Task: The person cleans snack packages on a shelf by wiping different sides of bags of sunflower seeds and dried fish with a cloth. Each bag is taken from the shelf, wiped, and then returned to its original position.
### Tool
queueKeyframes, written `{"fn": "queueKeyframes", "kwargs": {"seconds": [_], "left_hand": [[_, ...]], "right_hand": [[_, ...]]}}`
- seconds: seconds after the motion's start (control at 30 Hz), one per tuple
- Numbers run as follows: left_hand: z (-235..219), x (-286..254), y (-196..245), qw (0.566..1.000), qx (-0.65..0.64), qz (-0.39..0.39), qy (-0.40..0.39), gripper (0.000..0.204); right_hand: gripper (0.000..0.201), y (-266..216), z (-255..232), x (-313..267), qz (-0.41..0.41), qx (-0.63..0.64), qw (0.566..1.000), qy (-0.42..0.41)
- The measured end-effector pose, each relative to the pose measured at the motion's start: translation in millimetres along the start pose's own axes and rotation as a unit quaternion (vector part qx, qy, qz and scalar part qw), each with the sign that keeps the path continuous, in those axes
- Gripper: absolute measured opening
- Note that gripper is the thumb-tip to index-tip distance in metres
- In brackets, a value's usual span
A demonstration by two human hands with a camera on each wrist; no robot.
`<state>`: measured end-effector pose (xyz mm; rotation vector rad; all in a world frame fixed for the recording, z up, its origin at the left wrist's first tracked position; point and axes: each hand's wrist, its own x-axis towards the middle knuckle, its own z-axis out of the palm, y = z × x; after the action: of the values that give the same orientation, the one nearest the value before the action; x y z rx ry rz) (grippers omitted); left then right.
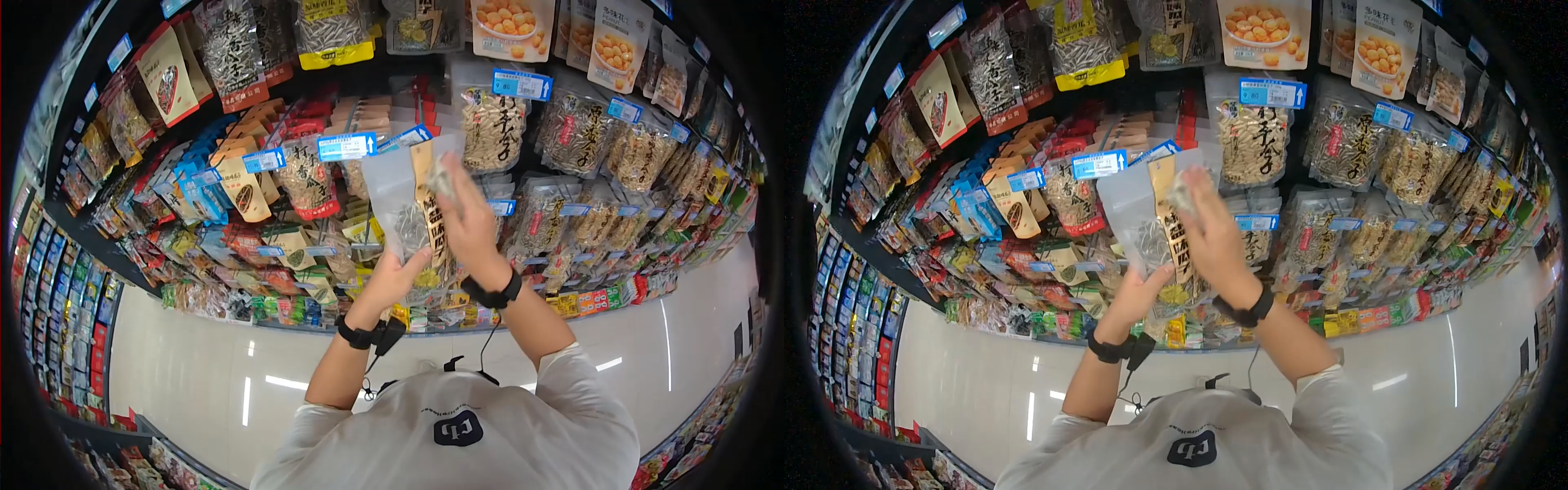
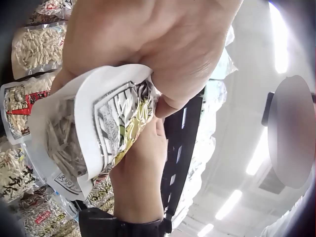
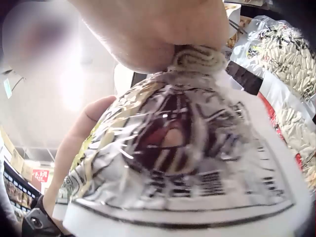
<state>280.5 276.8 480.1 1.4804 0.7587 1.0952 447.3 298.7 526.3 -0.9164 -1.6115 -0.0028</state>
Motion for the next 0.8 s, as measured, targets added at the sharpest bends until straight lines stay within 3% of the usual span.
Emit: {"fn": "queueKeyframes", "kwargs": {"seconds": [0.1, 0.13, 0.2, 0.23, 0.27, 0.33, 0.37, 0.4, 0.47, 0.53, 0.6, 0.67, 0.73, 0.77, 0.8], "left_hand": [[-10, 6, -9, 0.999, 0.041, 0.014, -0.01, 0.06], [-16, 3, -14, 0.996, 0.073, 0.021, -0.036, 0.059], [-20, -1, -14, 0.991, 0.109, 0.049, -0.063, 0.055], [-16, -4, -6, 0.996, 0.05, 0.009, -0.067, 0.054], [-12, -5, -3, 0.997, -0.01, -0.03, -0.068, 0.053], [-14, -2, -18, 0.998, 0.01, -0.041, -0.051, 0.052], [-18, 2, -38, 0.991, 0.097, 0.06, -0.07, 0.05], [-17, 3, -36, 0.967, 0.181, 0.159, -0.088, 0.049], [-16, 0, -29, 0.971, 0.167, 0.142, -0.093, 0.047], [-5, -1, -10, 0.998, 0.059, 0.01, -0.023, 0.049], [-5, -1, -12, 0.998, 0.043, 0.014, -0.036, 0.053], [-9, 0, -29, 0.992, 0.091, 0.086, -0.014, 0.054], [-12, -4, -22, 0.992, 0.097, 0.081, -0.027, 0.049], [-11, -9, -18, 0.999, 0.034, 0.032, -0.018, 0.047], [-7, -10, -13, 0.999, -0.032, -0.014, -0.007, 0.045]], "right_hand": [[0.045, -13, 5, -20, -0.19, -0.04, 0.977, -0.091], [0.045, -10, 1, -17, -0.186, -0.039, 0.977, -0.092], [0.045, 6, -10, 2, -0.277, -0.004, 0.954, -0.117], [0.045, 5, -8, 13, -0.206, -0.032, 0.978, -0.005], [0.045, 3, -5, 13, -0.21, -0.031, 0.977, -0.008], [0.043, -4, -1, 5, -0.208, -0.047, 0.977, 0.007], [0.042, -11, 1, -6, -0.233, 0.022, 0.969, -0.073], [0.042, -13, 0, -4, -0.232, 0.024, 0.97, -0.073], [0.043, -16, -3, 0, -0.295, -0.016, 0.947, -0.128], [0.045, -3, -3, 2, -0.256, -0.001, 0.962, -0.091], [0.048, -4, -4, -2, -0.124, -0.088, 0.988, -0.023], [0.05, -6, -2, -4, -0.174, -0.038, 0.983, -0.038], [0.053, 0, -6, -10, -0.254, -0.019, 0.964, -0.082], [0.054, 8, -10, -10, -0.171, 0.02, 0.984, -0.05], [0.054, 5, -11, -10, -0.171, 0.018, 0.984, -0.052]]}}
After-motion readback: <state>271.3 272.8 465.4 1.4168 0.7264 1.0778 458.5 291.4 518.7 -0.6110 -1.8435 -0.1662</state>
